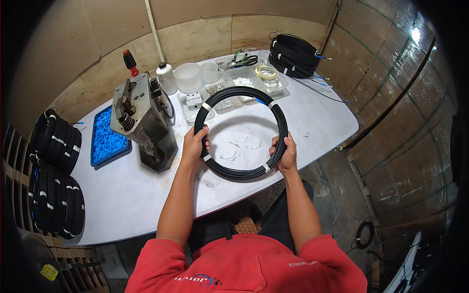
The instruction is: Applying white tape labels to sections of a black cable coil at a workstation.
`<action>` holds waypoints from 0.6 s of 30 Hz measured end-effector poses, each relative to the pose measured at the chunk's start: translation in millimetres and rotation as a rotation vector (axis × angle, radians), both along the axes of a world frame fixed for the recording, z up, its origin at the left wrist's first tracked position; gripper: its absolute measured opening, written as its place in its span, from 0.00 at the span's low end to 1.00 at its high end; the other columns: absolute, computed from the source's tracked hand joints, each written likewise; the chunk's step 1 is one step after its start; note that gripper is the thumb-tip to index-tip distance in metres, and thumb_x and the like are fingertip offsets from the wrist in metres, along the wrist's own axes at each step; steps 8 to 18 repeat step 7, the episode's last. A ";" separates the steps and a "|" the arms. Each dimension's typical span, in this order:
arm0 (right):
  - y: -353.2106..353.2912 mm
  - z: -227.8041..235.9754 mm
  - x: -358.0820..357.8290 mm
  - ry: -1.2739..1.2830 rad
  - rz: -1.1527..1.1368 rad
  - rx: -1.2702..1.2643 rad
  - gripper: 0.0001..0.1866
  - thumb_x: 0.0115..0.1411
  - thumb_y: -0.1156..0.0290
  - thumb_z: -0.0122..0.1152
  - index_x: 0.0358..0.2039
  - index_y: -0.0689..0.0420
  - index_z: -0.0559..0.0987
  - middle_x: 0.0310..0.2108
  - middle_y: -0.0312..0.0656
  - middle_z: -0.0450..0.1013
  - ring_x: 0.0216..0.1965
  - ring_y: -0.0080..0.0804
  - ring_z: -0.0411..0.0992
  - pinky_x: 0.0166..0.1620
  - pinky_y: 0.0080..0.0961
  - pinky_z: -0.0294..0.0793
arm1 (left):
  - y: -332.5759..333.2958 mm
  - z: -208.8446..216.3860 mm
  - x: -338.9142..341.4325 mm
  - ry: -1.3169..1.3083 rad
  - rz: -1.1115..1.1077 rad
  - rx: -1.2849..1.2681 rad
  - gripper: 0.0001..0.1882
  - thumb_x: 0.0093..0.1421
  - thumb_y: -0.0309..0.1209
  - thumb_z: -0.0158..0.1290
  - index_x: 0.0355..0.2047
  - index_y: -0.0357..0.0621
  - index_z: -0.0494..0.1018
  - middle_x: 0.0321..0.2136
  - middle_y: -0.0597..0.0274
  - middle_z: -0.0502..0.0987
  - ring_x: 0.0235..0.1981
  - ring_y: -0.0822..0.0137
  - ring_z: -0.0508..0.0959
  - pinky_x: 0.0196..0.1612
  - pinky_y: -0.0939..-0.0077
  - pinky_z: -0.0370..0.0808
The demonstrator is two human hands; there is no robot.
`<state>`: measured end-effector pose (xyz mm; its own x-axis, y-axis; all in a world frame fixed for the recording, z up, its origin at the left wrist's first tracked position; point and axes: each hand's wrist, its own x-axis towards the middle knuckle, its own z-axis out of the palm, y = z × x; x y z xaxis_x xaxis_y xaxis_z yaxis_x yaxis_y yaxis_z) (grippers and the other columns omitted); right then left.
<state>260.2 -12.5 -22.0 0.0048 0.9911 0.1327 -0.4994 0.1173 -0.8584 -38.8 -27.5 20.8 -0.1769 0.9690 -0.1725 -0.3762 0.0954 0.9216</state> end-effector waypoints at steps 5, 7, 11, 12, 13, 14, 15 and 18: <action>-0.2 1.5 -0.2 -0.022 0.003 0.013 0.20 0.65 0.60 0.43 0.51 0.59 0.71 0.27 0.41 0.72 0.20 0.26 0.71 0.26 0.22 0.74 | 1.0 -1.8 -2.3 -0.008 0.001 -0.003 0.08 0.65 0.32 0.56 0.41 0.43 0.74 0.23 0.69 0.70 0.20 0.76 0.70 0.22 0.80 0.70; -1.2 2.7 0.2 -0.041 0.001 0.016 0.20 0.65 0.60 0.43 0.51 0.59 0.71 0.28 0.41 0.72 0.20 0.26 0.71 0.26 0.23 0.74 | 0.9 -2.8 -2.5 0.001 -0.010 0.004 0.09 0.65 0.33 0.57 0.41 0.43 0.74 0.24 0.69 0.70 0.21 0.76 0.70 0.22 0.79 0.70; -1.2 2.7 0.2 -0.041 0.001 0.016 0.20 0.65 0.60 0.43 0.51 0.59 0.71 0.28 0.41 0.72 0.20 0.26 0.71 0.26 0.23 0.74 | 0.9 -2.8 -2.5 0.001 -0.010 0.004 0.09 0.65 0.33 0.57 0.41 0.43 0.74 0.24 0.69 0.70 0.21 0.76 0.70 0.22 0.79 0.70; -1.2 2.7 0.2 -0.041 0.001 0.016 0.20 0.65 0.60 0.43 0.51 0.59 0.71 0.28 0.41 0.72 0.20 0.26 0.71 0.26 0.23 0.74 | 0.9 -2.8 -2.5 0.001 -0.010 0.004 0.09 0.65 0.33 0.57 0.41 0.43 0.74 0.24 0.69 0.70 0.21 0.76 0.70 0.22 0.79 0.70; -1.2 2.7 0.2 -0.041 0.001 0.016 0.20 0.65 0.60 0.43 0.51 0.59 0.71 0.28 0.41 0.72 0.20 0.26 0.71 0.26 0.23 0.74 | 0.9 -2.8 -2.5 0.001 -0.010 0.004 0.09 0.65 0.33 0.57 0.41 0.43 0.74 0.24 0.69 0.70 0.21 0.76 0.70 0.22 0.79 0.70; -1.2 2.7 0.2 -0.041 0.001 0.016 0.20 0.65 0.60 0.43 0.51 0.59 0.71 0.28 0.41 0.72 0.20 0.26 0.71 0.26 0.23 0.74 | 0.9 -2.8 -2.5 0.001 -0.010 0.004 0.09 0.65 0.33 0.57 0.41 0.43 0.74 0.24 0.69 0.70 0.21 0.76 0.70 0.22 0.79 0.70; -1.2 2.7 0.2 -0.041 0.001 0.016 0.20 0.65 0.60 0.43 0.51 0.59 0.71 0.28 0.41 0.72 0.20 0.26 0.71 0.26 0.23 0.74 | 0.9 -2.8 -2.5 0.001 -0.010 0.004 0.09 0.65 0.33 0.57 0.41 0.43 0.74 0.24 0.69 0.70 0.21 0.76 0.70 0.22 0.79 0.70; -1.2 2.7 0.2 -0.041 0.001 0.016 0.20 0.65 0.60 0.43 0.51 0.59 0.71 0.28 0.41 0.72 0.20 0.26 0.71 0.26 0.23 0.74 | 0.9 -2.8 -2.5 0.001 -0.010 0.004 0.09 0.65 0.33 0.57 0.41 0.43 0.74 0.24 0.69 0.70 0.21 0.76 0.70 0.22 0.79 0.70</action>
